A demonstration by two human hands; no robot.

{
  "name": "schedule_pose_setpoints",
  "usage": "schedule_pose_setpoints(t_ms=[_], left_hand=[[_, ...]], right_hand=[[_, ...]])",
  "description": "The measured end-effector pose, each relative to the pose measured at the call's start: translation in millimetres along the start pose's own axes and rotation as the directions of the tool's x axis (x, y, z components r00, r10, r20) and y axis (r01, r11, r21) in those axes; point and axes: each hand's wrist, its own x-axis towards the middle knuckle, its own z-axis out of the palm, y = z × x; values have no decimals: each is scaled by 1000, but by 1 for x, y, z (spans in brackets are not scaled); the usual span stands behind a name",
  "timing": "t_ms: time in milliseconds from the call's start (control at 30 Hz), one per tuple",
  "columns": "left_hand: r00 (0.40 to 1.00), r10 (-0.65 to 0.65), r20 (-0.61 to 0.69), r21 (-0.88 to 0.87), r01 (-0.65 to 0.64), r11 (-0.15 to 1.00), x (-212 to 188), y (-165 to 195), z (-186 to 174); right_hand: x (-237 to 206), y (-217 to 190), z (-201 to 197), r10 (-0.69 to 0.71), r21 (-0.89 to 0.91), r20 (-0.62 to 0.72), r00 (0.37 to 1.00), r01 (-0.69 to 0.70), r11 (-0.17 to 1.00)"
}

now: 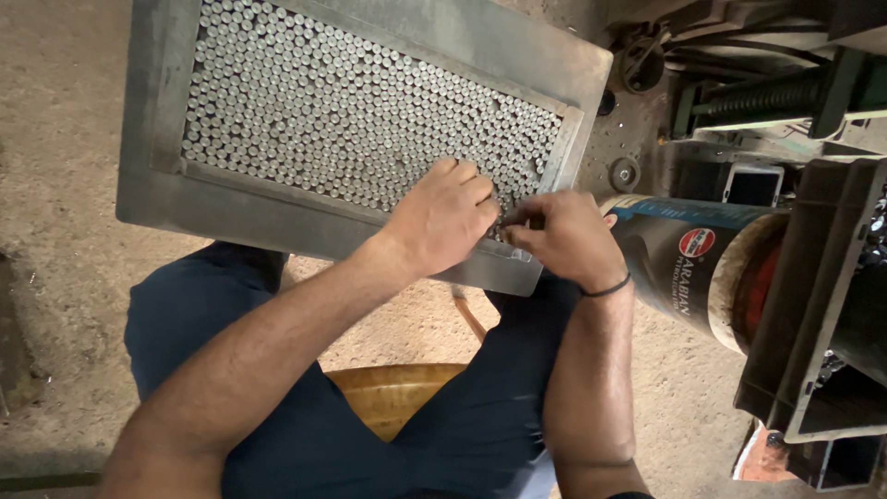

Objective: The person sits on a stool and pours small metal caps from a perforated scoop onto a framed tray with a grid of holes. They then place the caps one by one into the empty holes, filling the tray across the episode.

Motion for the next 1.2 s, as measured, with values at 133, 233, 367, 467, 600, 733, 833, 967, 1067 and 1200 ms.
schedule_pose_setpoints(t_ms=[133, 233, 367, 467, 600, 733, 833, 967, 1067, 1200], left_hand=[[1000, 5, 30, -11, -5, 1000, 0, 0, -1], [998, 30, 52, -39, -28, 999, 0, 1, -3], [997, 68, 21, -88, -66, 994, -1, 2, -5], [993, 113, 46, -36, -111, 993, -1, 5, -2], [994, 104, 41, 1, -104, 995, -2, 17, 5], [996, 82, 27, 51, -83, 995, -2, 20, 8], [997, 66, 29, 34, -67, 997, -2, 19, 7], [995, 99, 21, 35, -100, 994, -2, 17, 4], [993, 116, 28, 38, -117, 992, -2, 18, 3], [992, 126, 24, 95, -128, 987, 0, 20, 3]], right_hand=[[1, 1, 0, 30, 12, -70, 997, -29, 1000], [-3, 2, -3, 31, 85, -88, 996, -24, 996], [-6, 6, -9, 63, -11, -29, 998, -63, 998], [-5, 8, -7, -15, 13, 37, 999, 14, 1000], [-2, 11, -2, 44, -24, -27, 999, -45, 999], [-2, 12, -4, 48, 25, -61, 997, -46, 999], [-6, 13, -8, 57, 57, -64, 996, -53, 997], [-9, 14, -11, 72, 59, 44, 996, -75, 995], [-7, 13, -8, 170, 22, 103, 980, -173, 985], [-5, 14, -7, 126, 24, 51, 991, -128, 992]])
